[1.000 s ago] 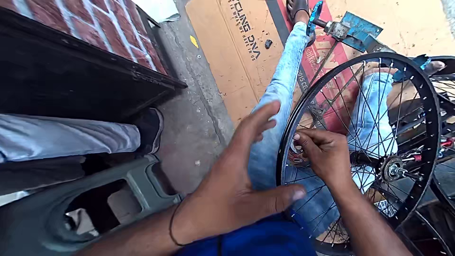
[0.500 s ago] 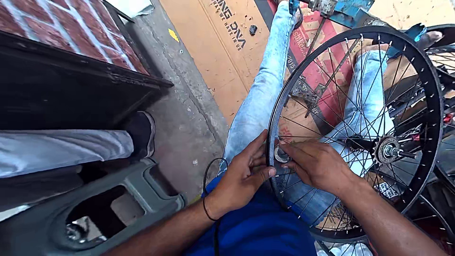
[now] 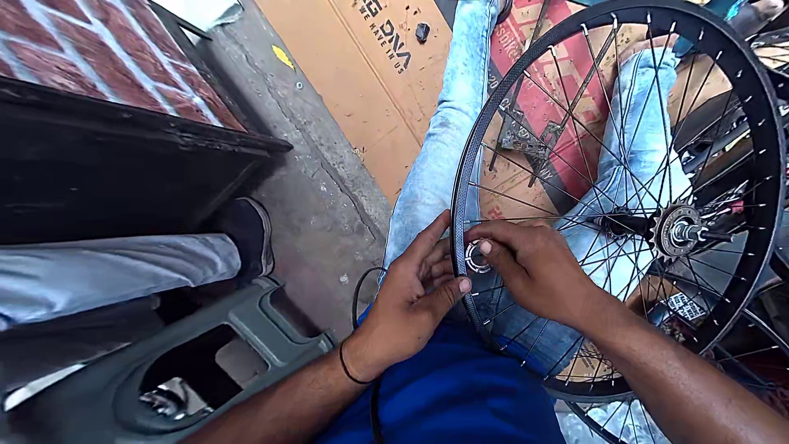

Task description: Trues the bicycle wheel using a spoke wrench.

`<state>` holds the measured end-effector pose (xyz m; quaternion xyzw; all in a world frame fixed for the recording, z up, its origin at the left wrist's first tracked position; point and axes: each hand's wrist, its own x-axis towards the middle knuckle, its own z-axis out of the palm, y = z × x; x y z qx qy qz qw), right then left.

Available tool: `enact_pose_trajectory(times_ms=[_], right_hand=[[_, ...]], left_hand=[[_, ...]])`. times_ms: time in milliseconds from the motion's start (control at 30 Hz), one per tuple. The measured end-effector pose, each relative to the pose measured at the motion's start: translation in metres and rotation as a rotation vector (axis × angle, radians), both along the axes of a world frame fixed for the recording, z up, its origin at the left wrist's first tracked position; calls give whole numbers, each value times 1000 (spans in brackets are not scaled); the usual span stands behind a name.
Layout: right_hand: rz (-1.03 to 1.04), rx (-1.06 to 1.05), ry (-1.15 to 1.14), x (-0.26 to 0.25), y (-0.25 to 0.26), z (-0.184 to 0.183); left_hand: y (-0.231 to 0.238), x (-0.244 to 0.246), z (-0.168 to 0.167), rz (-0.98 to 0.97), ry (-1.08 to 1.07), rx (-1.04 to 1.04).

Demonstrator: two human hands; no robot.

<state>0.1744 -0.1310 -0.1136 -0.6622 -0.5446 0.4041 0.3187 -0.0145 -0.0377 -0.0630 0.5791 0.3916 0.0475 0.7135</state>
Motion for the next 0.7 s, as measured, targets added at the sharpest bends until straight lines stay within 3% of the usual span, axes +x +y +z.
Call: enact_pose_trajectory(times_ms=[133,233,433,700], right_hand=[[149,73,114,21,-11,3],[127,185,115,28,-14,2],[171,339,-165,21,-20,-6],[146,436,-321,16,-25,-9]], left_hand=[[-1,4,7,-48,-66,2],[-1,9,11,-92,-91,51],[0,9,12,-107,-95,92],[1,11,14,-133,-71,119]])
